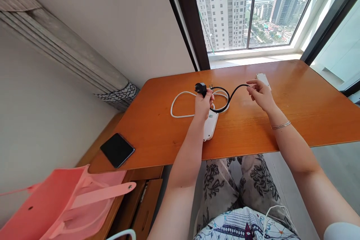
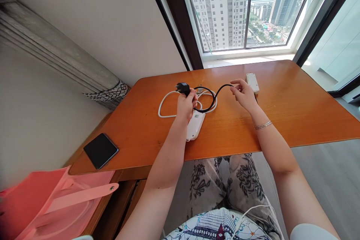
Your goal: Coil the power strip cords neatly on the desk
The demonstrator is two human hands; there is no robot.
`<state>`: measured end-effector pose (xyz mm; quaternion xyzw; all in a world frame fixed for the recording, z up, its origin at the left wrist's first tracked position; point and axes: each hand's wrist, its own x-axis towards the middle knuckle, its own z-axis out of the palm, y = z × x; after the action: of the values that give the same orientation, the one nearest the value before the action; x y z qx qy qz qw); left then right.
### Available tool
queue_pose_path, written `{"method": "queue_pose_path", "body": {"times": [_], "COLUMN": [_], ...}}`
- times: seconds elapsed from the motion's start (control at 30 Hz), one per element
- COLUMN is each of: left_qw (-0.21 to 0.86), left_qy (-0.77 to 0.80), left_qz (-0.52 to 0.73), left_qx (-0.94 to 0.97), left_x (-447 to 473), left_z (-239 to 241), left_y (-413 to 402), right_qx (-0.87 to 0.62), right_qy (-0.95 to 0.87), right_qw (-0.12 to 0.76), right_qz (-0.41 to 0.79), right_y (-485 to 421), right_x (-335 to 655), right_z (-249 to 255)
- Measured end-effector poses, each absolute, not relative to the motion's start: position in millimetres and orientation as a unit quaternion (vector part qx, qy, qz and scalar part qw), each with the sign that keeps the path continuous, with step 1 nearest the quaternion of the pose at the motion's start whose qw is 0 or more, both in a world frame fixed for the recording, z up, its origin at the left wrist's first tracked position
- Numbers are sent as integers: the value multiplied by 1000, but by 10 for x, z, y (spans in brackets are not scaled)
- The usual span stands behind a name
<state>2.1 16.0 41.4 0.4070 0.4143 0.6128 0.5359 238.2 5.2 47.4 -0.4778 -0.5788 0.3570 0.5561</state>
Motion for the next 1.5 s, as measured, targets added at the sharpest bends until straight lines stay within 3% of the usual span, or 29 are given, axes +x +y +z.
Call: {"method": "queue_pose_path", "body": {"times": [0.23, 0.4, 0.67, 0.97, 1.27, 1.5], "left_qw": [528, 513, 473, 367, 388, 479], "left_qy": [391, 355, 308, 319, 328, 284], "left_qz": [578, 540, 407, 410, 437, 497], "left_qx": [485, 564, 718, 771, 742, 666], "left_x": [125, 178, 242, 301, 344, 346], "left_z": [345, 285, 272, 157, 118, 189], "left_y": [104, 33, -102, -122, -138, -101], "right_qx": [-428, -367, -351, -360, -397, -490], "right_qy": [-431, -423, -470, -539, -560, -594], "right_qw": [541, 546, 561, 585, 567, 532], "right_qz": [582, 623, 584, 488, 455, 351], "right_y": [143, 149, -26, -181, -178, -172], "right_x": [2457, 2444, 2187, 1927, 1952, 1997], "right_z": [451, 450, 446, 370, 360, 388]}}
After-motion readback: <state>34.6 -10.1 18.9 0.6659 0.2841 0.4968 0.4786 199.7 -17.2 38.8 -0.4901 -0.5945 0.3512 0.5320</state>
